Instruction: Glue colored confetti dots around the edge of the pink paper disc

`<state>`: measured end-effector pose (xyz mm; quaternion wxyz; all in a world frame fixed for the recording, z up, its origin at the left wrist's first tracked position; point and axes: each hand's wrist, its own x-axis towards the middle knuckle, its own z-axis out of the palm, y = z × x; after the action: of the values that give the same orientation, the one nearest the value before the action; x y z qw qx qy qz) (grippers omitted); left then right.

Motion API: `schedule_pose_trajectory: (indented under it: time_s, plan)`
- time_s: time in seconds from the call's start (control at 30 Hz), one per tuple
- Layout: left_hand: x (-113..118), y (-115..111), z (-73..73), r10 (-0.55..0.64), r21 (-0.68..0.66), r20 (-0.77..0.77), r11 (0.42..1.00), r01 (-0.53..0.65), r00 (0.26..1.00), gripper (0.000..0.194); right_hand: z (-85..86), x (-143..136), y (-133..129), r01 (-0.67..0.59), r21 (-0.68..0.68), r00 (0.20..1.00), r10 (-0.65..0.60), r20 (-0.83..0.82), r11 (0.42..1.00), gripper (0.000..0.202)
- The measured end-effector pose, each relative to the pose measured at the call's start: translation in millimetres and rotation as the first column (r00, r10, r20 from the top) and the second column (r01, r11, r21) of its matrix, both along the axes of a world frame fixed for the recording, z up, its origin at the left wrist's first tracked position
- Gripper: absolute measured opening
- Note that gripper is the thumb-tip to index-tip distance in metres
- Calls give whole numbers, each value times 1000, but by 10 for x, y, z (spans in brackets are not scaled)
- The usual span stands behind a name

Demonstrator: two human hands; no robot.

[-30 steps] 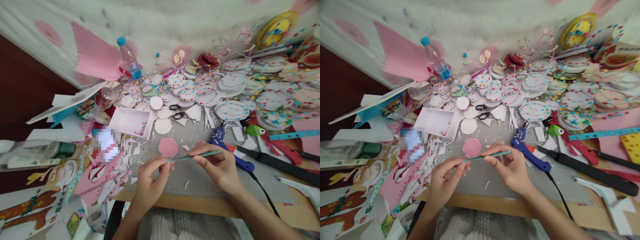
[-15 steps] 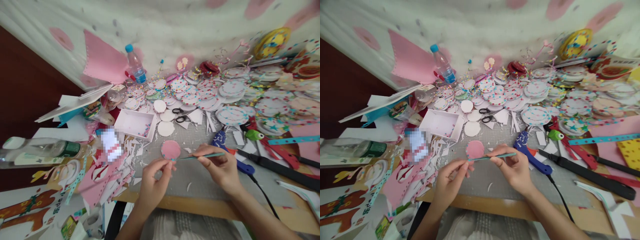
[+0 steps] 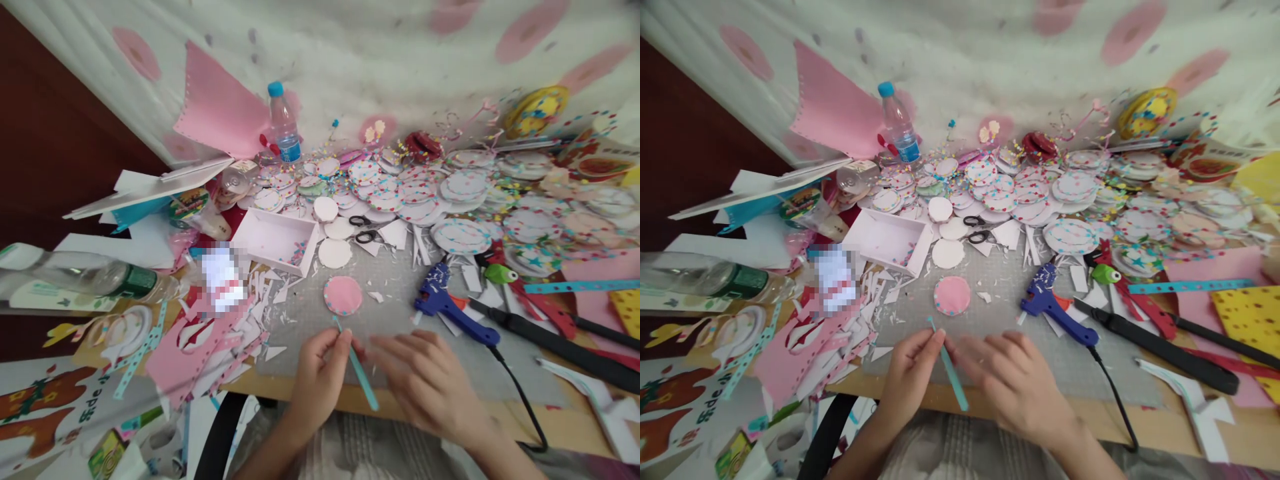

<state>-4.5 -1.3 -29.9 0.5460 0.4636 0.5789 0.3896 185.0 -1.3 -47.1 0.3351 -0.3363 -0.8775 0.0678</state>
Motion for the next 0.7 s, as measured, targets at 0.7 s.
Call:
schedule_pose_trajectory:
  time_s: [0.7]
  plan:
    - [-383, 208, -218, -71, 44, -105, 996, 76, 992, 37, -125, 821, 104, 545, -301, 822, -570, 7, 783, 35]
